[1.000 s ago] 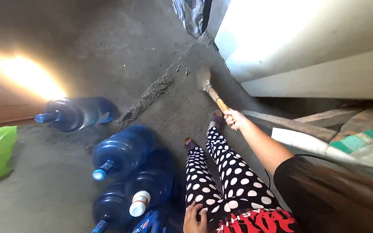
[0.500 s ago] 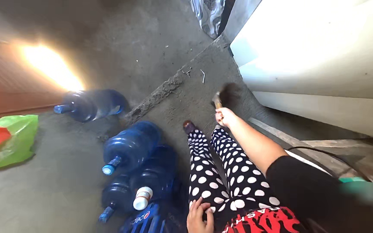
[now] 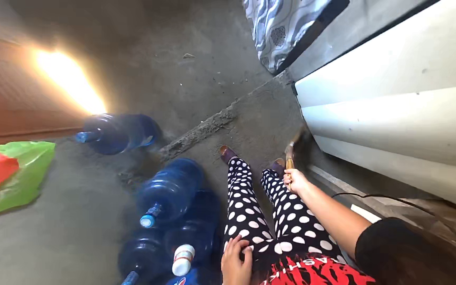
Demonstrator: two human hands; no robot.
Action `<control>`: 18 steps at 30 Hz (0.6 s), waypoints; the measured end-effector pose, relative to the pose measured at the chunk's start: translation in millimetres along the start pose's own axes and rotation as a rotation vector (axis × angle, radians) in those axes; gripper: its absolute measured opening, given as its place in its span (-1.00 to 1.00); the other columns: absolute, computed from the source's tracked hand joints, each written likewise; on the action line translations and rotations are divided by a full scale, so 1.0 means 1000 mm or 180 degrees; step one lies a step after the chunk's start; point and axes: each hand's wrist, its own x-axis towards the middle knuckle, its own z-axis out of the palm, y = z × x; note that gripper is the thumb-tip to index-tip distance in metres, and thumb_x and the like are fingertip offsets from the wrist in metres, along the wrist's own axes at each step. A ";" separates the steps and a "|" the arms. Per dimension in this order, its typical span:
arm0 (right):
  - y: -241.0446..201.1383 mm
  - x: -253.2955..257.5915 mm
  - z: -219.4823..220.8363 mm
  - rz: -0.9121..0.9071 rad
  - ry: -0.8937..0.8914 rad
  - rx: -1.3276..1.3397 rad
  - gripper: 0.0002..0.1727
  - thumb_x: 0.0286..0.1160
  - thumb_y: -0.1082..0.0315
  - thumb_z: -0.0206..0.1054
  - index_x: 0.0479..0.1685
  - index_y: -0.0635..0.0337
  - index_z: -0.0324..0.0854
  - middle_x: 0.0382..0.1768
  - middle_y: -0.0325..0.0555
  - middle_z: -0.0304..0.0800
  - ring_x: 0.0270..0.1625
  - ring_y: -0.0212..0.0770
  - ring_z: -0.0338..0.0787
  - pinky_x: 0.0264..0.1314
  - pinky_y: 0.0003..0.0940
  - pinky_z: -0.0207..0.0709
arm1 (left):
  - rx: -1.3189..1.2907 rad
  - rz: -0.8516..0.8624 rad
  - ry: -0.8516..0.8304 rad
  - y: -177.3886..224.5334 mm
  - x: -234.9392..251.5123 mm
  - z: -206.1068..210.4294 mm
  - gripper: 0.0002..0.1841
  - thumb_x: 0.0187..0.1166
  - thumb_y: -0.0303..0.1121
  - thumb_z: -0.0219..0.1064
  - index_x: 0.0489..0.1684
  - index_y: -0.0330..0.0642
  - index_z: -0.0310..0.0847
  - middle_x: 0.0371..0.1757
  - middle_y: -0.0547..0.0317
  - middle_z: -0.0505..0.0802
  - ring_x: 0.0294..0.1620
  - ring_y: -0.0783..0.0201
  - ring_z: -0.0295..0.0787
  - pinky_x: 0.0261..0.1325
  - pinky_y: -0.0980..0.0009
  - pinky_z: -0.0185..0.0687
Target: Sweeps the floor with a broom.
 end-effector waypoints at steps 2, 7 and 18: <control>-0.010 0.010 0.037 0.0145 -0.0265 0.0539 -0.79 0.78 0.34 -0.03 -0.33 0.03 0.26 -0.81 -0.42 0.14 -0.87 -0.55 0.15 -0.83 -0.69 0.13 | -0.0032 -0.0022 -0.0043 0.000 0.007 -0.016 -0.73 0.53 -0.31 0.28 -0.12 -0.28 0.88 0.36 -0.18 0.82 0.54 -0.30 0.60 0.71 -0.23 0.24; -0.051 0.012 0.152 0.0251 -0.1345 0.0124 -0.74 0.79 0.28 -0.05 -0.37 0.04 0.32 -0.78 -0.40 0.24 -0.85 -0.56 0.21 -0.82 -0.72 0.15 | -0.0056 -0.0016 -0.0051 -0.012 0.017 -0.033 -0.71 0.53 -0.29 0.26 -0.11 -0.27 0.88 0.32 -0.15 0.84 0.53 -0.25 0.62 0.73 -0.20 0.22; 0.012 -0.048 0.125 0.0085 -0.1308 -0.2685 -0.27 0.68 0.48 0.16 0.85 -0.12 0.08 -0.41 -0.27 0.44 -0.70 -0.48 0.24 -0.73 -0.59 0.10 | -0.0232 -0.0278 -0.0239 0.002 0.029 -0.048 -0.70 0.56 -0.24 0.25 -0.04 -0.17 0.88 0.38 -0.04 0.82 0.60 -0.16 0.56 0.75 -0.18 0.18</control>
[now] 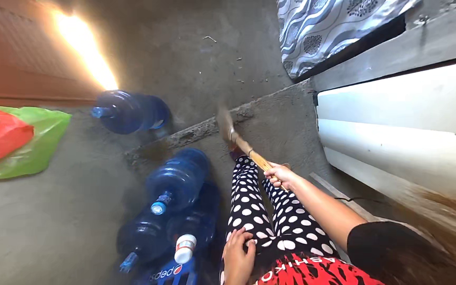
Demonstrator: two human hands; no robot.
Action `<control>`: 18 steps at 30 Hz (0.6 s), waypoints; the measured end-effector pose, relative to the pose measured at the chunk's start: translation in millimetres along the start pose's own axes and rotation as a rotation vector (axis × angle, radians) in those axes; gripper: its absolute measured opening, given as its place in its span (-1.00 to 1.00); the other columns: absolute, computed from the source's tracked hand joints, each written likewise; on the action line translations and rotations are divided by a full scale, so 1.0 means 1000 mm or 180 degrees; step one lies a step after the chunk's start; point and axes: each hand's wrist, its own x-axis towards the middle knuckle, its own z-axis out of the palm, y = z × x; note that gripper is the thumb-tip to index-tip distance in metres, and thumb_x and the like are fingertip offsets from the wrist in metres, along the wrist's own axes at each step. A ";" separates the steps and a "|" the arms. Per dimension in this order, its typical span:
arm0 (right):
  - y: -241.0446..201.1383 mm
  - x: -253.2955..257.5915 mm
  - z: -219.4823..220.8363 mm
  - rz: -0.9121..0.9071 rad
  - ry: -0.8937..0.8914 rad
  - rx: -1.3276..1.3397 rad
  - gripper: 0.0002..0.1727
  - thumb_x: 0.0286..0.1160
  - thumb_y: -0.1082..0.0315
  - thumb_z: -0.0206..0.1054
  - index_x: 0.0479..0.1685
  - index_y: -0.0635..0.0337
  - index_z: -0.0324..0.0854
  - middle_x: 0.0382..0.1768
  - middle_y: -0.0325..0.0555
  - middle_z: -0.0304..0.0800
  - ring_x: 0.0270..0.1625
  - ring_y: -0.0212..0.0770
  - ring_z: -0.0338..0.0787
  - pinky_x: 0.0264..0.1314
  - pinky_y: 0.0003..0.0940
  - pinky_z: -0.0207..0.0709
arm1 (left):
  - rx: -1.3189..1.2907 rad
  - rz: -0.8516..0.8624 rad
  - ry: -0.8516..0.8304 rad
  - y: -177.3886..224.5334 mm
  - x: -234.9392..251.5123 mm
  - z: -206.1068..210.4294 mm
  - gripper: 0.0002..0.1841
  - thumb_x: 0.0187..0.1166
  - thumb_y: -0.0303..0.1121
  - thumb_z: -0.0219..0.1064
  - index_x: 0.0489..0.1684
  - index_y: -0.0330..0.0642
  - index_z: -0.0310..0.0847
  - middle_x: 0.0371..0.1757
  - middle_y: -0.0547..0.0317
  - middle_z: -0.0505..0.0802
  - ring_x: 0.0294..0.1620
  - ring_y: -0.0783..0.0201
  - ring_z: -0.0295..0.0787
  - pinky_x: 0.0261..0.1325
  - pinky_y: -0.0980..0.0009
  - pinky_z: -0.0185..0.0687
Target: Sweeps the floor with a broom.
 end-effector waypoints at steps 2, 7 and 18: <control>-0.009 0.020 -0.003 0.0118 0.0291 -0.0279 -0.28 0.65 0.51 0.19 0.83 -0.08 0.16 -0.38 -0.23 0.47 -0.69 -0.46 0.25 -0.70 -0.57 0.12 | 0.0010 0.0035 0.0046 0.004 0.000 -0.002 -0.71 0.56 -0.25 0.27 -0.06 -0.18 0.89 0.35 -0.03 0.84 0.58 -0.16 0.59 0.74 -0.16 0.21; -0.072 0.038 -0.025 -0.0430 0.1339 -0.1423 -0.30 0.70 0.49 0.21 0.84 -0.04 0.19 0.20 0.11 0.70 -0.19 -0.14 0.62 -0.17 -0.21 0.50 | -0.0049 0.0049 0.0135 -0.004 0.001 -0.003 -0.69 0.56 -0.22 0.26 -0.06 -0.18 0.89 0.36 -0.03 0.83 0.58 -0.16 0.59 0.73 -0.17 0.23; -0.024 -0.001 -0.029 0.0245 0.0319 -0.1316 -0.22 0.62 0.49 0.23 0.86 -0.18 0.13 -0.35 -0.18 0.51 -0.66 -0.41 0.24 -0.65 -0.50 0.14 | -0.0220 -0.0208 -0.0040 0.013 0.005 -0.004 -0.70 0.59 -0.24 0.27 0.00 -0.18 0.87 0.42 -0.04 0.80 0.63 -0.14 0.54 0.78 -0.13 0.16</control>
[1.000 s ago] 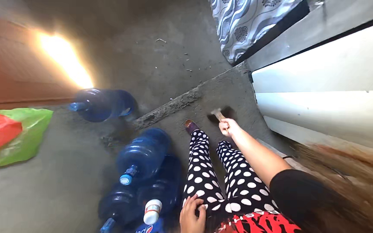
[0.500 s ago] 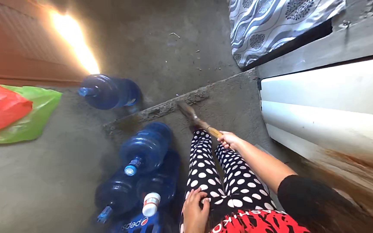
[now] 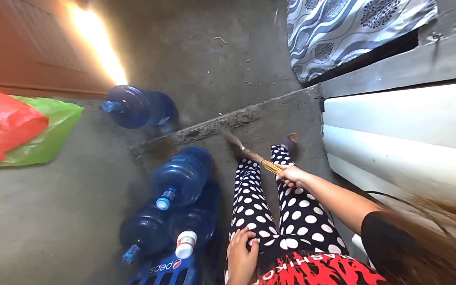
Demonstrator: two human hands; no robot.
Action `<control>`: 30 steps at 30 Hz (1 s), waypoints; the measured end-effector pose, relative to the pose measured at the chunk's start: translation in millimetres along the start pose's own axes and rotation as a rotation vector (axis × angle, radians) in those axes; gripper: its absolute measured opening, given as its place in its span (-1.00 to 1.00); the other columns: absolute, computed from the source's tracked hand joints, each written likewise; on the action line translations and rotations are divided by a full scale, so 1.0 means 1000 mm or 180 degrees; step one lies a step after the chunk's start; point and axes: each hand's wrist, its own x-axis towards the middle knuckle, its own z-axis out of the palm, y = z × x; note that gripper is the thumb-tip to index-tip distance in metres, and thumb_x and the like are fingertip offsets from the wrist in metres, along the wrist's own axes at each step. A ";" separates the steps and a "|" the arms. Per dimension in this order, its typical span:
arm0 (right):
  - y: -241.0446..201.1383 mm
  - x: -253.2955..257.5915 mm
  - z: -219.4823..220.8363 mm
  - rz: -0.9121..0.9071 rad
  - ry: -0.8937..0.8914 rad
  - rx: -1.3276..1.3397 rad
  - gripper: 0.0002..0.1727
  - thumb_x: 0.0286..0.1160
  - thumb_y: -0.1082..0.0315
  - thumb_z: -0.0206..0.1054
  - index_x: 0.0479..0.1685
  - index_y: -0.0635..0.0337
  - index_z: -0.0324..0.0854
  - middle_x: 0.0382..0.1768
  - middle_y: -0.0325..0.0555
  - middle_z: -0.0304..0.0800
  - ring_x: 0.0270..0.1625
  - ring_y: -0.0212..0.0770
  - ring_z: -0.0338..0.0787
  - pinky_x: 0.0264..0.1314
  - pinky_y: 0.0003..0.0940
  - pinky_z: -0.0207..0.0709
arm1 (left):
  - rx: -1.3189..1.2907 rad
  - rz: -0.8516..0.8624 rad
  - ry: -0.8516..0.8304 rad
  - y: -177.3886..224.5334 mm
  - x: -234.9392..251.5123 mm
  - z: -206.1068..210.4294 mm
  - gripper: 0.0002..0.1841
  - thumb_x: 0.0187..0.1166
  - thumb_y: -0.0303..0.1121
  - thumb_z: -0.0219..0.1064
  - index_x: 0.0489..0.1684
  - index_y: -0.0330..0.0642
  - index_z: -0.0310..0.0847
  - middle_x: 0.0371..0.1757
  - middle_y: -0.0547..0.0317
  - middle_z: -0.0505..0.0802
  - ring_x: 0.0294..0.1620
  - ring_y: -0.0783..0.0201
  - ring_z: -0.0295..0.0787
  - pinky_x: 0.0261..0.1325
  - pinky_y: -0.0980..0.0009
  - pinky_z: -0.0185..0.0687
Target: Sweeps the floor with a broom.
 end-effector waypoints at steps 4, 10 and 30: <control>-0.069 0.031 -0.017 -0.0221 0.0508 0.0006 -0.43 0.70 0.44 0.17 0.71 -0.01 0.31 -0.27 -0.17 0.57 -0.58 -0.42 0.34 -0.58 -0.51 0.23 | -0.0173 -0.0068 0.0207 0.004 -0.004 0.014 -0.68 0.59 -0.24 0.23 0.01 -0.20 0.86 0.41 -0.04 0.80 0.63 -0.12 0.55 0.78 -0.10 0.18; -0.063 0.004 -0.058 -0.0501 0.0611 -0.0057 -0.18 0.68 0.43 0.24 0.91 -0.22 -0.01 -0.30 -0.16 0.52 -0.59 -0.37 0.31 -0.58 -0.44 0.20 | -0.0303 -0.0303 0.0241 0.036 -0.002 0.037 -0.70 0.60 -0.25 0.25 0.03 -0.19 0.86 0.44 -0.05 0.78 0.64 -0.11 0.53 0.79 -0.08 0.16; -0.055 -0.035 -0.159 -0.0373 0.0824 -0.0300 -0.15 0.70 0.40 0.25 0.93 -0.25 -0.08 -0.13 -0.08 0.54 -0.48 -0.30 0.39 -0.48 -0.37 0.30 | -0.0303 -0.0541 0.0288 0.113 0.016 0.067 -0.71 0.62 -0.26 0.24 0.02 -0.17 0.86 0.46 -0.07 0.76 0.64 -0.11 0.51 0.74 -0.13 0.20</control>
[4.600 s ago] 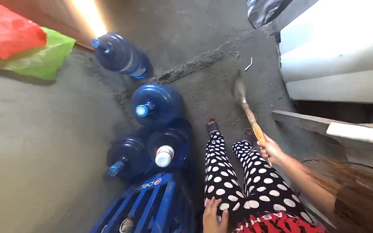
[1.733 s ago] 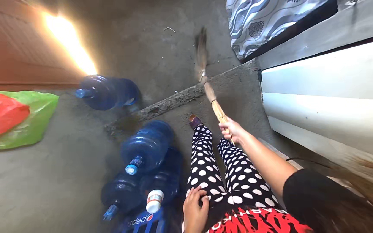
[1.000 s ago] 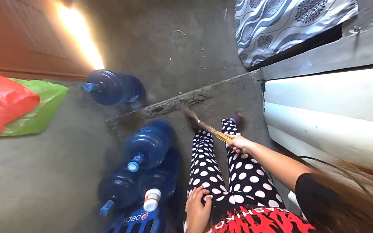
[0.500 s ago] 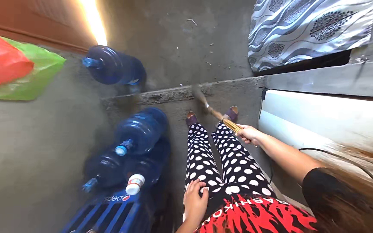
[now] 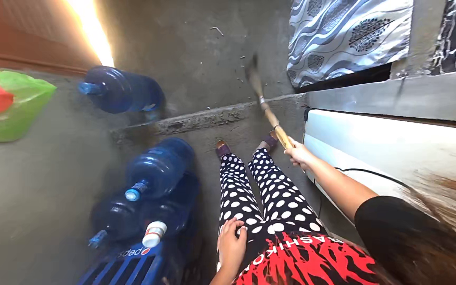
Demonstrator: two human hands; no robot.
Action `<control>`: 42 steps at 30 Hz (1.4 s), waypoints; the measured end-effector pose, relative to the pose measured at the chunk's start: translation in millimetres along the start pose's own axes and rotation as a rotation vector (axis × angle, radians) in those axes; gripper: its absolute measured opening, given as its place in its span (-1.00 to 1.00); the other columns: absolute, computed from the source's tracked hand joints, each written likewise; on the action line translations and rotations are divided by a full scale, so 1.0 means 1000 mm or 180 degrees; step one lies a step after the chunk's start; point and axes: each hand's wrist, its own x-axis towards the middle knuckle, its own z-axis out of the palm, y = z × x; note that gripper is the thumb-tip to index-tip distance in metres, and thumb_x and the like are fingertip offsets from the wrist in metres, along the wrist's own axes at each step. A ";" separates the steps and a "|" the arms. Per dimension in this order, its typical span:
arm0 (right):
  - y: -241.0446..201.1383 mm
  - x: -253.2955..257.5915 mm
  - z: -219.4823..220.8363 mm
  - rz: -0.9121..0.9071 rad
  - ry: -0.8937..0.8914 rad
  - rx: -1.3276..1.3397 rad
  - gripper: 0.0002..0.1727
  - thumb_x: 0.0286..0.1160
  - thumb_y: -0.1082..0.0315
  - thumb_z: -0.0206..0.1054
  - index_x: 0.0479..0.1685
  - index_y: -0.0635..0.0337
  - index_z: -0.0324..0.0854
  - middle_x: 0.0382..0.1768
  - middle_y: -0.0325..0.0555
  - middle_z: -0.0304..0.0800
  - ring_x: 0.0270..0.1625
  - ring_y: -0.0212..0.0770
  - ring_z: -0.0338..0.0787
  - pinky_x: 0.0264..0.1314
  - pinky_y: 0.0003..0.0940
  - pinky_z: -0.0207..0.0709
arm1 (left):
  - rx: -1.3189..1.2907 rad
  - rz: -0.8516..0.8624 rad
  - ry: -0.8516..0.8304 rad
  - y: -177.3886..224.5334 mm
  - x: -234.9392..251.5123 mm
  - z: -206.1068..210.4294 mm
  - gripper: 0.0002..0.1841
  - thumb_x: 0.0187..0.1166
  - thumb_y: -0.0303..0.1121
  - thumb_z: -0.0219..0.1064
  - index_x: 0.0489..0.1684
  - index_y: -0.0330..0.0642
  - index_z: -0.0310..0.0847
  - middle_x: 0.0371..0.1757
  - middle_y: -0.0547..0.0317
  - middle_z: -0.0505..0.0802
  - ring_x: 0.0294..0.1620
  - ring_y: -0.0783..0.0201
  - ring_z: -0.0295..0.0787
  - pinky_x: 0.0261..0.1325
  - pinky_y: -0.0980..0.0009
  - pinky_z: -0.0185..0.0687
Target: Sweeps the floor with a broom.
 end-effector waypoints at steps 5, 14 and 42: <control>0.007 0.025 -0.033 0.0571 -0.0146 0.0288 -0.38 0.69 0.46 0.19 0.75 0.03 0.23 -0.42 -0.24 0.40 -0.68 -0.46 0.26 -0.70 -0.59 0.14 | 0.0005 0.0071 0.0133 -0.002 -0.003 0.000 -0.70 0.57 -0.24 0.23 -0.04 -0.17 0.87 0.43 -0.07 0.78 0.61 -0.12 0.54 0.72 -0.13 0.23; 0.072 0.031 -0.044 0.0282 0.0741 0.0473 -0.13 0.68 0.43 0.23 0.95 -0.19 -0.13 -0.04 0.04 0.59 -0.46 -0.21 0.49 -0.47 -0.26 0.42 | 0.0111 0.0170 0.0205 0.000 0.002 0.000 -0.71 0.56 -0.27 0.23 -0.07 -0.19 0.87 0.41 -0.09 0.80 0.58 -0.13 0.58 0.72 -0.12 0.24; 0.037 0.051 -0.001 0.0914 0.0381 0.2384 -0.96 0.75 0.42 0.07 -0.12 0.14 0.33 -0.66 -0.34 0.19 -0.79 -0.49 0.16 -0.79 -0.64 0.12 | 0.0349 0.0343 0.0267 0.009 -0.005 0.006 -0.69 0.54 -0.25 0.23 -0.11 -0.21 0.89 0.34 -0.13 0.83 0.54 -0.20 0.62 0.72 -0.18 0.24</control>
